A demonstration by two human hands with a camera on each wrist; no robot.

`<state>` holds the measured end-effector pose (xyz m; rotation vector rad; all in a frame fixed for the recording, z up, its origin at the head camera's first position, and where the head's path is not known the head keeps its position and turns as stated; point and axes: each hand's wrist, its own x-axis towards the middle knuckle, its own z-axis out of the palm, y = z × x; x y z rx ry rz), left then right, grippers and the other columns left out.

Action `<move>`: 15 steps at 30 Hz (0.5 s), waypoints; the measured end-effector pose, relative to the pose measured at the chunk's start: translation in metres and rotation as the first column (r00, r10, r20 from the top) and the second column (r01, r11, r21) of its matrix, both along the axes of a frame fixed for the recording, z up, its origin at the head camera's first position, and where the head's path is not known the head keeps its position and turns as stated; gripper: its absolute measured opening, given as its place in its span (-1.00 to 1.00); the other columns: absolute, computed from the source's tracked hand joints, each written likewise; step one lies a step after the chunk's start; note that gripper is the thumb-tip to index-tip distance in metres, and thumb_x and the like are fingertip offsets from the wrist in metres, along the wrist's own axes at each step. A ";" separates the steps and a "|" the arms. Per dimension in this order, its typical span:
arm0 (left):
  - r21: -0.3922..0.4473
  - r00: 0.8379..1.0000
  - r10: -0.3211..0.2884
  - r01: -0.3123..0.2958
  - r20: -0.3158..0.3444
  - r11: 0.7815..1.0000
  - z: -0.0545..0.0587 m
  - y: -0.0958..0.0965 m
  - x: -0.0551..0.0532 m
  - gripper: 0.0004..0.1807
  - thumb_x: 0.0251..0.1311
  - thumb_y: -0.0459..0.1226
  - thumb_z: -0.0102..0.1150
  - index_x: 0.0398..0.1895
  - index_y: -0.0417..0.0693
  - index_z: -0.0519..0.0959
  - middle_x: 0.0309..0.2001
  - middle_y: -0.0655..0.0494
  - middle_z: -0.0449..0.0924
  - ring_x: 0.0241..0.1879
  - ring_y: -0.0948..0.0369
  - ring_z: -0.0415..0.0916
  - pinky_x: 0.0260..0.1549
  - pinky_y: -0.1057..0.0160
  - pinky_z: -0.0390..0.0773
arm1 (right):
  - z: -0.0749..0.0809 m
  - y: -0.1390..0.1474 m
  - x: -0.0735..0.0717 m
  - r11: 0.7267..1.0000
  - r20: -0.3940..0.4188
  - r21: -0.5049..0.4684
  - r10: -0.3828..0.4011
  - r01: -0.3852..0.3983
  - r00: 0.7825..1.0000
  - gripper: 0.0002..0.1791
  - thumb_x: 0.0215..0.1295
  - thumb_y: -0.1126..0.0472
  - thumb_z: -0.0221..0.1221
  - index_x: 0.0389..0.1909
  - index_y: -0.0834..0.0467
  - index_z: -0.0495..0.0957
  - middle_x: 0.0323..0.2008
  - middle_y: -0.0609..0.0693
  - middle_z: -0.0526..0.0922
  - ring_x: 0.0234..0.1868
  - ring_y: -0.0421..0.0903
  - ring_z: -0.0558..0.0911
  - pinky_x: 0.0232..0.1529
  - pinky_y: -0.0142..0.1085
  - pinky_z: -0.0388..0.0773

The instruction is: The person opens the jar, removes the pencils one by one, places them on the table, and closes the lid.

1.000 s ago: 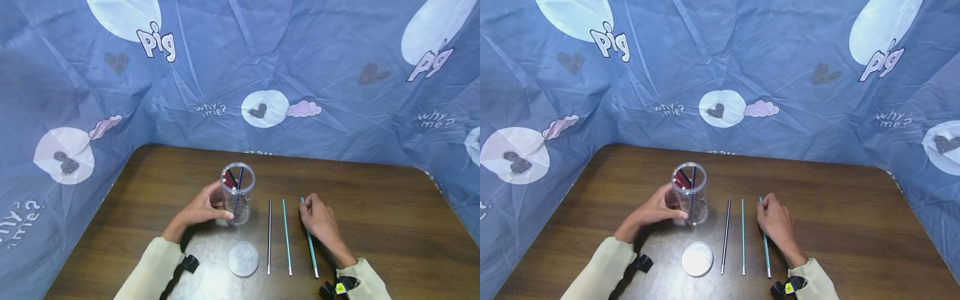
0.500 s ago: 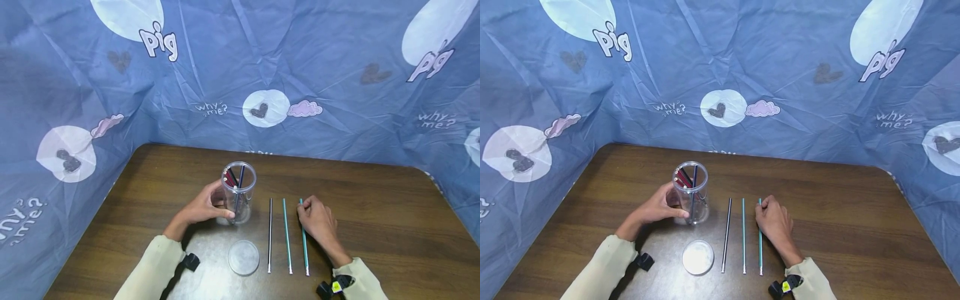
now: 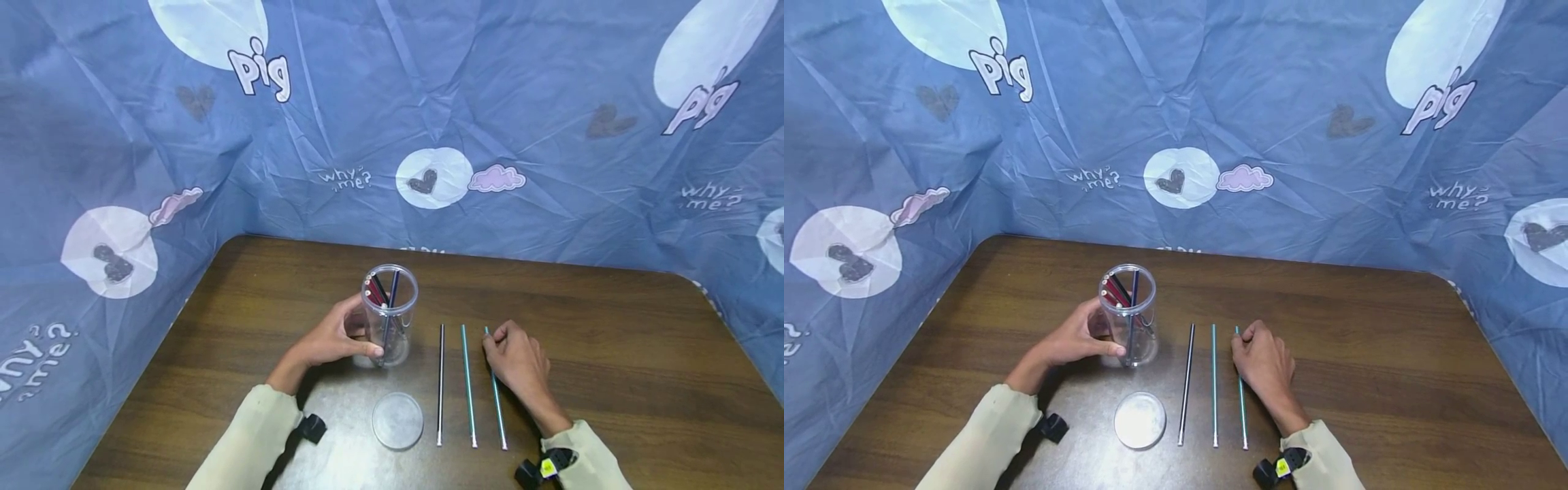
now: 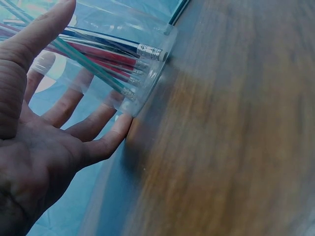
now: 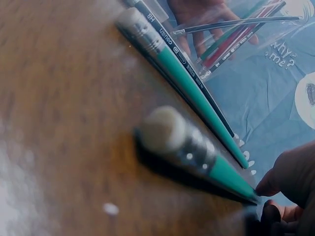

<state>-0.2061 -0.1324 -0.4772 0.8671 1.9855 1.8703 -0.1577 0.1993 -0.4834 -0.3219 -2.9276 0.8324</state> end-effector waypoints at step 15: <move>-0.024 1.000 0.001 -0.001 -0.004 1.000 0.000 -0.001 -0.001 -0.02 -0.12 -0.52 0.51 0.45 -0.23 0.24 0.27 -0.22 0.45 0.20 -0.14 0.48 0.16 -0.12 0.51 | -0.001 -0.001 -0.001 1.000 0.011 0.016 -0.008 0.008 1.000 -0.75 0.22 -0.06 0.21 -0.46 0.04 0.59 -0.60 -0.13 0.60 -0.41 0.06 0.61 -0.43 -0.03 0.46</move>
